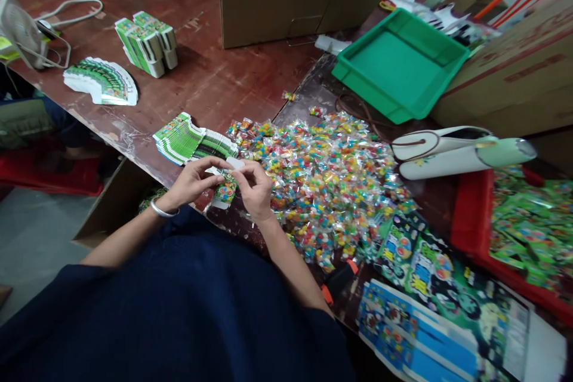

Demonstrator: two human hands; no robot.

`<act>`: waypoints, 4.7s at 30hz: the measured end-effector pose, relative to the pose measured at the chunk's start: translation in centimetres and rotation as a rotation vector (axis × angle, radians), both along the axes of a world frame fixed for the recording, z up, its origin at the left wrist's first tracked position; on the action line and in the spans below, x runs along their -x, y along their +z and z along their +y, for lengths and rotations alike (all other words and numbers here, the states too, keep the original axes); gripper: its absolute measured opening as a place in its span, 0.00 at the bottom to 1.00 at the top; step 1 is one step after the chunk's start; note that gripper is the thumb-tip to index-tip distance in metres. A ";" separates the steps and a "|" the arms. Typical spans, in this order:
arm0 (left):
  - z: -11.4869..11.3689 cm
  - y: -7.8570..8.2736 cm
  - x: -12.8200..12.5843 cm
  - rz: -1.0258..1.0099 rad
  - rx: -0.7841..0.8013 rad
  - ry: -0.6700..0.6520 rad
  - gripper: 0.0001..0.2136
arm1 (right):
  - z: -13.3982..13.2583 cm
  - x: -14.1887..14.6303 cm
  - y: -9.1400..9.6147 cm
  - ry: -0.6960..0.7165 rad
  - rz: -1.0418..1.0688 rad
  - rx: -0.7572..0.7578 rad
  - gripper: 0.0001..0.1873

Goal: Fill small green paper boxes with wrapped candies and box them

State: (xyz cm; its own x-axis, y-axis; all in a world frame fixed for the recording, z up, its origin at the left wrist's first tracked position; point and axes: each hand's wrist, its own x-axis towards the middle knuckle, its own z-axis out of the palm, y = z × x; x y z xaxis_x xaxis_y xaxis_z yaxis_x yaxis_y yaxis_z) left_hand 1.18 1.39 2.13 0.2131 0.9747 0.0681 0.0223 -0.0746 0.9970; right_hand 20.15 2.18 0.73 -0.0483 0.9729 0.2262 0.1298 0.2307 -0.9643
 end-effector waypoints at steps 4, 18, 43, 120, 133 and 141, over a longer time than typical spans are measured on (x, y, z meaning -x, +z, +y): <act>-0.2 0.2 -0.4 -0.041 0.007 0.083 0.14 | 0.6 0.3 0.5 0.048 0.111 0.092 0.22; -0.8 1.3 -0.9 -0.035 -0.012 0.095 0.14 | 2.4 -0.8 2.1 0.112 0.039 0.272 0.20; 0.1 -0.9 0.6 -0.129 0.366 0.050 0.21 | 9.5 -9.6 0.7 0.051 -1.162 -0.062 0.18; -2.5 1.4 0.4 -0.018 0.000 0.100 0.15 | 1.2 -0.2 4.2 0.256 -0.151 -0.096 0.11; -1.4 4.0 16.4 0.889 0.075 0.148 0.18 | 1.5 -3.7 1.3 0.315 -0.273 0.189 0.14; 9.5 3.6 20.4 1.420 0.224 0.391 0.19 | 0.5 -4.9 1.1 0.271 -0.321 0.184 0.13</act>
